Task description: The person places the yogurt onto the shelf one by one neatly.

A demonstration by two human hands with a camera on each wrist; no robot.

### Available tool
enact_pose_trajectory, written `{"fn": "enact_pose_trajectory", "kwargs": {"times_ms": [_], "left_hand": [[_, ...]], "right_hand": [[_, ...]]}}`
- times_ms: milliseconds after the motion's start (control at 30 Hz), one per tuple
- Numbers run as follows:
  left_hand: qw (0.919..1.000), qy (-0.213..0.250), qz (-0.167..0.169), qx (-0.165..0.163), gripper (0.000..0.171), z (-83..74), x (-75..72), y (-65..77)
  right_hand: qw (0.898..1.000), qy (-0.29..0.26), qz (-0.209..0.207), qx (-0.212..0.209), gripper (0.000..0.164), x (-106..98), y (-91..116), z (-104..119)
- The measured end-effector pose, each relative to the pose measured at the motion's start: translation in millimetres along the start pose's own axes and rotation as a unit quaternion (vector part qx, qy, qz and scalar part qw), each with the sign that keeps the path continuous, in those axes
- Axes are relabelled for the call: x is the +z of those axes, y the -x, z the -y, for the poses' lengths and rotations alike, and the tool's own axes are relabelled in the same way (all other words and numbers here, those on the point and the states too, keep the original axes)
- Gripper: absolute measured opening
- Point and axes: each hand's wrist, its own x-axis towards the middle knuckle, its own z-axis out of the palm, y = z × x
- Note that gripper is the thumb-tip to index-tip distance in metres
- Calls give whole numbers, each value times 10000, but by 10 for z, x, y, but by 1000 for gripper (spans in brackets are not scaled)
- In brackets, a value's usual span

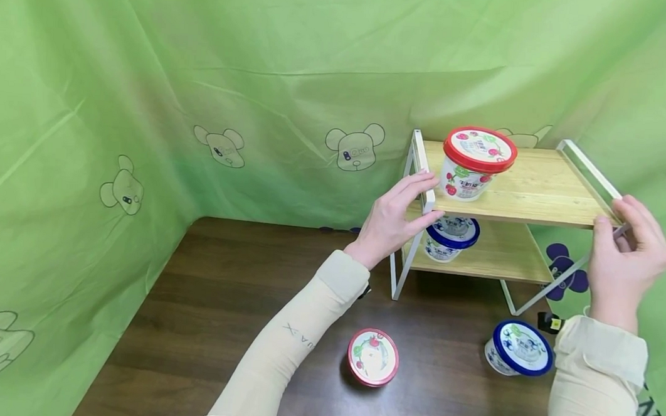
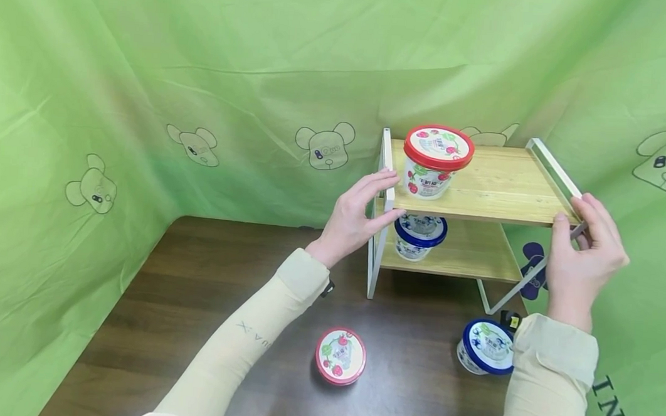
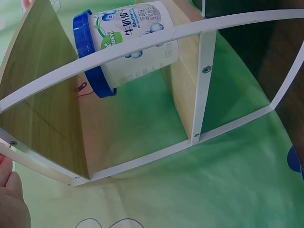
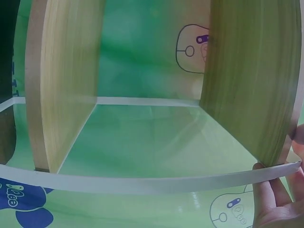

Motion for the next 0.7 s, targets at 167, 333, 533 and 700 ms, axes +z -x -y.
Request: {"fn": "enact_pose_trajectory", "kwargs": {"times_ms": [167,333,533,700], "left_hand": [[10000,52,-30,46,51,4,-1,-11],[9998,178,-60,34,51,14,-3,-18],[9994,331,-127,19,51,26,16,-24],[9996,244,-121,0,51,43,26,-11]], "right_hand": [[9997,163,-62,-141,32,11,2,-16],[9994,273,-86,-202,32,19,6,-7],[9995,278,-78,-117,33,26,21,27],[9989,447,-73,-134,32,39,82,65]]}}
